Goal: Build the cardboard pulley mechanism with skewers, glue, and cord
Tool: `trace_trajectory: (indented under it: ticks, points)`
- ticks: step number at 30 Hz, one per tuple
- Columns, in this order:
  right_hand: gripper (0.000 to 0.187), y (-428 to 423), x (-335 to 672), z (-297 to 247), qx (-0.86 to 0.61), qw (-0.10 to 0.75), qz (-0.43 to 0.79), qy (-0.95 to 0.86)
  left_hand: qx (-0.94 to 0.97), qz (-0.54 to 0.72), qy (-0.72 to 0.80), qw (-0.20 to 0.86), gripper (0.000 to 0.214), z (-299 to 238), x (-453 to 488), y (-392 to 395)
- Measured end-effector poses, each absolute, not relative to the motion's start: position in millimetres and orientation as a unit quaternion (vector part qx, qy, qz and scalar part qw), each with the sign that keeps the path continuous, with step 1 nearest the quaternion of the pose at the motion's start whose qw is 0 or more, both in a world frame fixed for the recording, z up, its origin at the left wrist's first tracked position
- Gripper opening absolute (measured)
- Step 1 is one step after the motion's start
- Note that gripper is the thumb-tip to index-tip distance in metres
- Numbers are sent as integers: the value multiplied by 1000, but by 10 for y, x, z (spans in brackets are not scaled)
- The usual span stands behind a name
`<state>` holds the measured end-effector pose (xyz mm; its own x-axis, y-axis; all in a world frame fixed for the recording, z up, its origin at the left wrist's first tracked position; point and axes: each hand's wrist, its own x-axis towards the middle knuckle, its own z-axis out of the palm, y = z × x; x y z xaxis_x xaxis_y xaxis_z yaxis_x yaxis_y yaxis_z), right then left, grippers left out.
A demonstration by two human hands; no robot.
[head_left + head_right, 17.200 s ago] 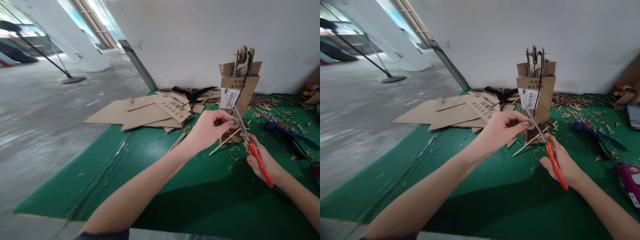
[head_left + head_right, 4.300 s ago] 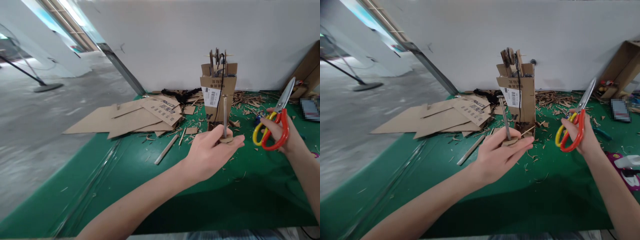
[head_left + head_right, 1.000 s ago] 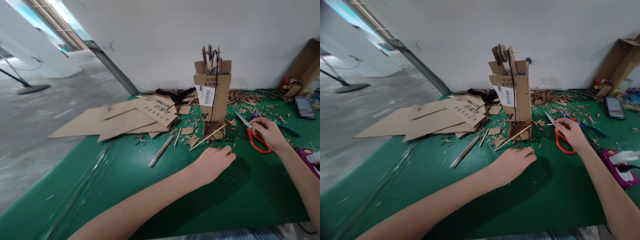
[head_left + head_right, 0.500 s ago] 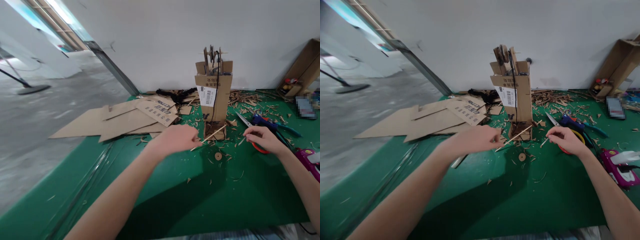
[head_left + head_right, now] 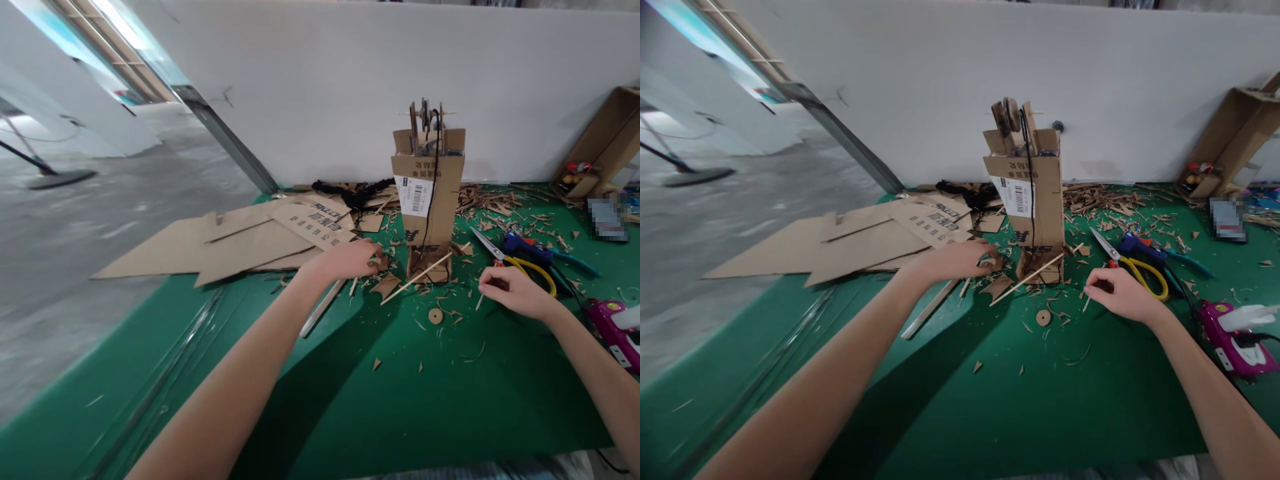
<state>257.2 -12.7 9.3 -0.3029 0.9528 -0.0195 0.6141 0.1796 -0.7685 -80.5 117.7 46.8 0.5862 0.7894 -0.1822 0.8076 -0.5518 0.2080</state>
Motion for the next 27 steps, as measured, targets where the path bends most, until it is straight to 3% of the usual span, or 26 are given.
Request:
trace_trajectory:
  ticks: [6, 10, 15, 19, 24, 27]
  points:
    - [28, -134, 2558, 108, -529, 235, 326, -748, 868, -21, 484, 108, 25, 489, -807, 1187]
    - [27, -140, 2552, 114, -539, 228, 323, -744, 874, 9, 472, 119, 40, 531, -810, 1194]
    - [26, -151, 2532, 122, -540, 228, 315, -747, 832, 134, 473, 258, 42, 595, -797, 1161]
    - [18, -139, 2531, 70, -537, 314, 305, -721, 740, 248, 468, 415, 49, 659, -762, 1116]
    - [19, -107, 2547, -1, -524, 447, 318, -652, 746, 278, 460, 393, 53, 803, -794, 1076]
    - [17, -132, 2521, 50, -531, 475, 252, -654, 796, 178, 432, 385, 45, 986, -853, 961]
